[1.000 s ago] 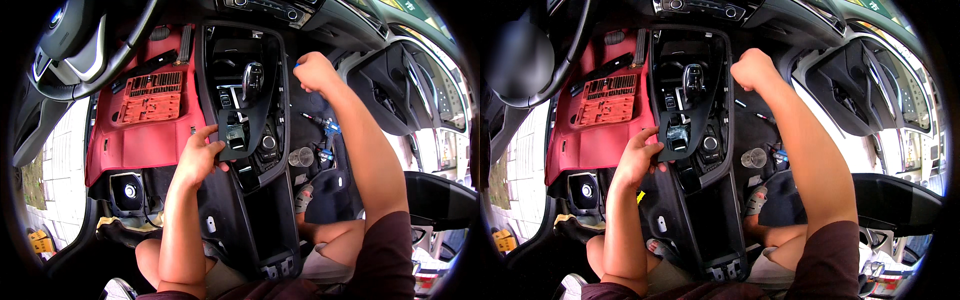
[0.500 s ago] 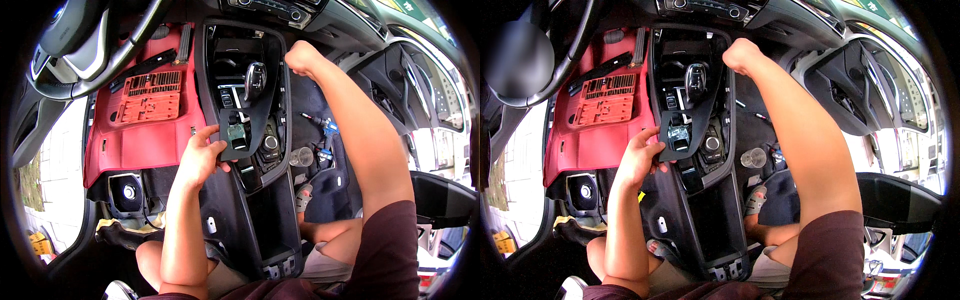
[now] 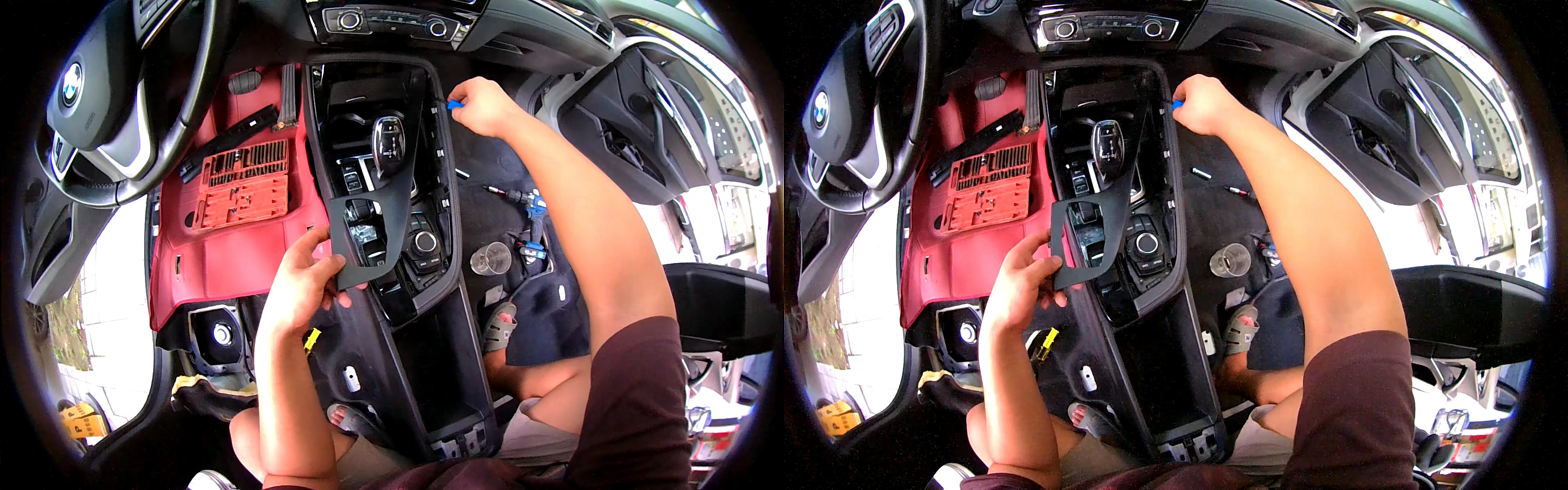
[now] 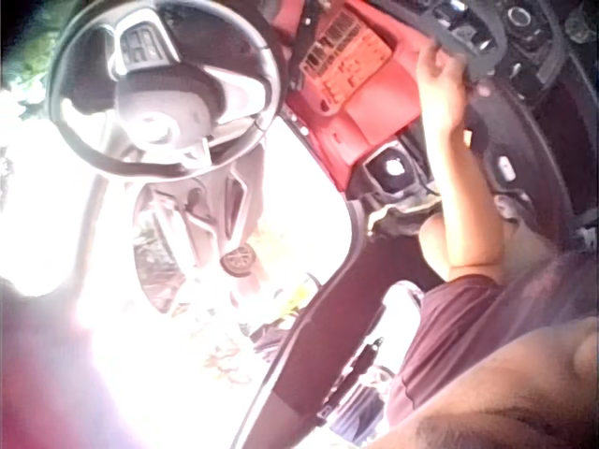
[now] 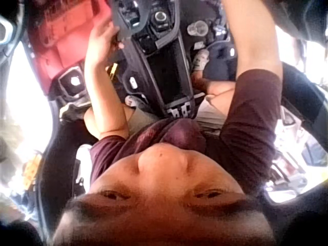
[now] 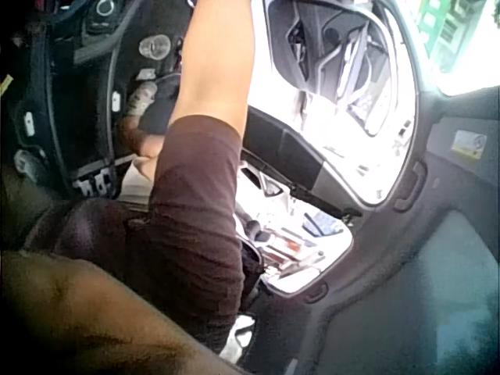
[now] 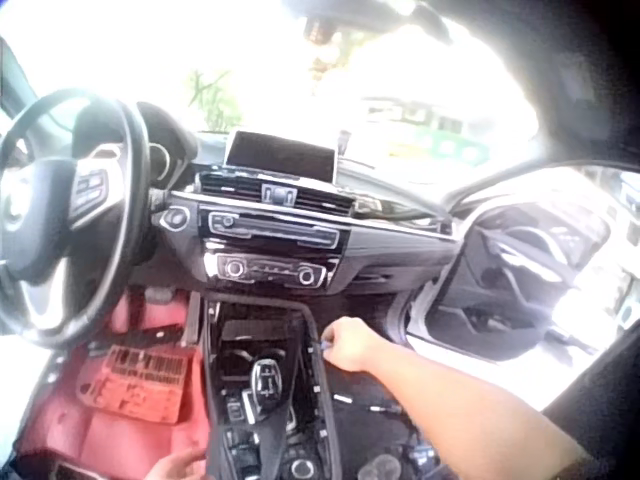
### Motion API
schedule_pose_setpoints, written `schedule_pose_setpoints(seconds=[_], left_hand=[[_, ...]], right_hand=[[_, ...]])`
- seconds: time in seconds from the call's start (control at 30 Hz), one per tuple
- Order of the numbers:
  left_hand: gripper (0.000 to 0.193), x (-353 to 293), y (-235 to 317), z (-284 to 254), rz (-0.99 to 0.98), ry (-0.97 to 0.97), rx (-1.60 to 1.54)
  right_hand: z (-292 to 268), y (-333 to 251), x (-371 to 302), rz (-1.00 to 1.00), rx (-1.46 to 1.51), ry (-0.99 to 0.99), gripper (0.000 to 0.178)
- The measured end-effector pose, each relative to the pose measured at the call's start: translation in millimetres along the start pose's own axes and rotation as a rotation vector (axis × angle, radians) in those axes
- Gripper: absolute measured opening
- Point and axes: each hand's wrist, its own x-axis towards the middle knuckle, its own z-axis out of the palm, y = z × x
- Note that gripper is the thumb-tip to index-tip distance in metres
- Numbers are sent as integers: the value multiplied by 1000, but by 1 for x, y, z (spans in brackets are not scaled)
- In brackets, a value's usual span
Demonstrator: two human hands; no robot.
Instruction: The person removes plastic trim pieces from around the center console of a vehicle using a prying tool and a power drill to unscrew fasteners.
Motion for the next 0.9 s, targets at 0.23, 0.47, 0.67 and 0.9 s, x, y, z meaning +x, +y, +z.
schedule_pose_setpoints(seconds=[0.23,0.47,0.67,0.9], left_hand=[[52,-11,7,-4,-25,-27,17],[59,-43,26,-39,-26,-92,-95],[70,-85,52,-59,5,-92,-40],[61,-136,69,-62,115,-128,118]], right_hand=[[3,-30,-9,356,138,-209,27],[-26,-45,-86,490,772,-176,37],[-66,-46,-215,552,1116,-84,43],[-94,-32,-330,592,1322,-35,36]])
